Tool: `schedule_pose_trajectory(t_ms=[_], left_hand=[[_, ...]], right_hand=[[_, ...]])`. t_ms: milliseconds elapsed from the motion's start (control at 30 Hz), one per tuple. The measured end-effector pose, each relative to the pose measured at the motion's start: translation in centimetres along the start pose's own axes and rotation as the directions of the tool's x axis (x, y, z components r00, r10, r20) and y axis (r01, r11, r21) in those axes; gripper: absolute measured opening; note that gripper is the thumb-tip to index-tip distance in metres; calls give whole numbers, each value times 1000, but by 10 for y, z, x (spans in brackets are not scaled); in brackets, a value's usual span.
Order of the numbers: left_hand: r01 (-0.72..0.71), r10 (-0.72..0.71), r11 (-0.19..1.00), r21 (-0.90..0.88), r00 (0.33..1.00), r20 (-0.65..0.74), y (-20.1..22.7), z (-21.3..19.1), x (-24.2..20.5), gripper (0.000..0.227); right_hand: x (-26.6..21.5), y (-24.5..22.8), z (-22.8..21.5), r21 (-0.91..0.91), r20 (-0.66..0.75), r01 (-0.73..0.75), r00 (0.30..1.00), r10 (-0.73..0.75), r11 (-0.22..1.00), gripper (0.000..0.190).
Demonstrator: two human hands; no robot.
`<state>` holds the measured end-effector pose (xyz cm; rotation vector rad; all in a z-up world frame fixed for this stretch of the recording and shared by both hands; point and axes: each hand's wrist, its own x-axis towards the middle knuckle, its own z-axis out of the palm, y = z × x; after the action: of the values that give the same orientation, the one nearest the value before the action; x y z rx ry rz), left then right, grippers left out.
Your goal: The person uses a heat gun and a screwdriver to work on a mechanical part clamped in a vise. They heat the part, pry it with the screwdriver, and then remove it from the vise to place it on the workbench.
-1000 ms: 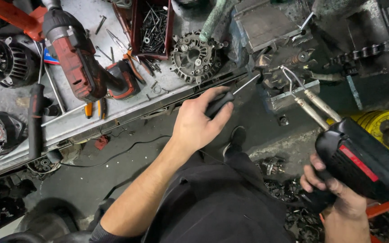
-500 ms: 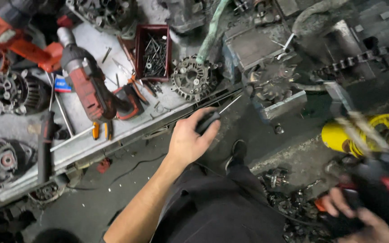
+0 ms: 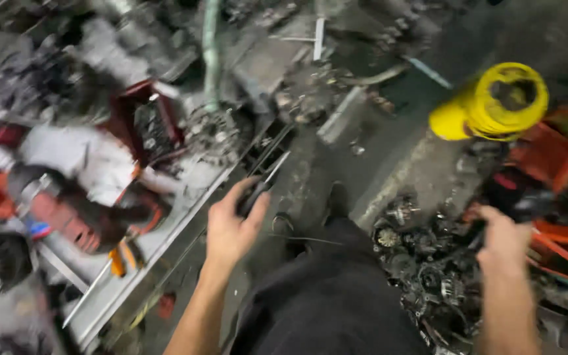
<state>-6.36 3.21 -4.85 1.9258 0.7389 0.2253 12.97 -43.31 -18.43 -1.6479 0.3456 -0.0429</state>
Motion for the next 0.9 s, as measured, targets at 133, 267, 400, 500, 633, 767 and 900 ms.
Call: schedule_pose_trajectory(t_ms=[133, 267, 400, 500, 633, 767, 900], left_hand=[[1, -1, 1000, -15, 1000, -29, 0, -3, 0, 36], [55, -54, 998, 25, 998, -20, 2, 2, -4, 38], [37, -37, 999, 19, 999, 8, 6, 7, -6, 38], [-21, 21, 1000, -12, 999, 25, 7, 17, -3, 37], [51, -49, 998, -35, 998, 47, 27, 24, 2, 36], [53, -51, 993, -101, 998, 22, 34, 35, 7, 35], [-93, 82, 993, -74, 987, -136, 32, 48, 5, 32]], right_hand=[[-13, 9, 5, 198, 52, -110, 993, 101, 974, 72], [-14, 7, -7, 159, 41, 20, 999, -27, 987, 76], [-33, -16, -1, 224, 55, 68, 995, -82, 972, 80], [-42, -27, -1, 273, 69, 74, 993, -96, 959, 78], [-48, -41, 2, 328, 91, -13, 996, -18, 944, 61], [-37, -66, 11, 306, 170, 1, 984, -56, 952, 65], [13, -39, -14, 384, 432, -107, 898, -76, 917, 43]])
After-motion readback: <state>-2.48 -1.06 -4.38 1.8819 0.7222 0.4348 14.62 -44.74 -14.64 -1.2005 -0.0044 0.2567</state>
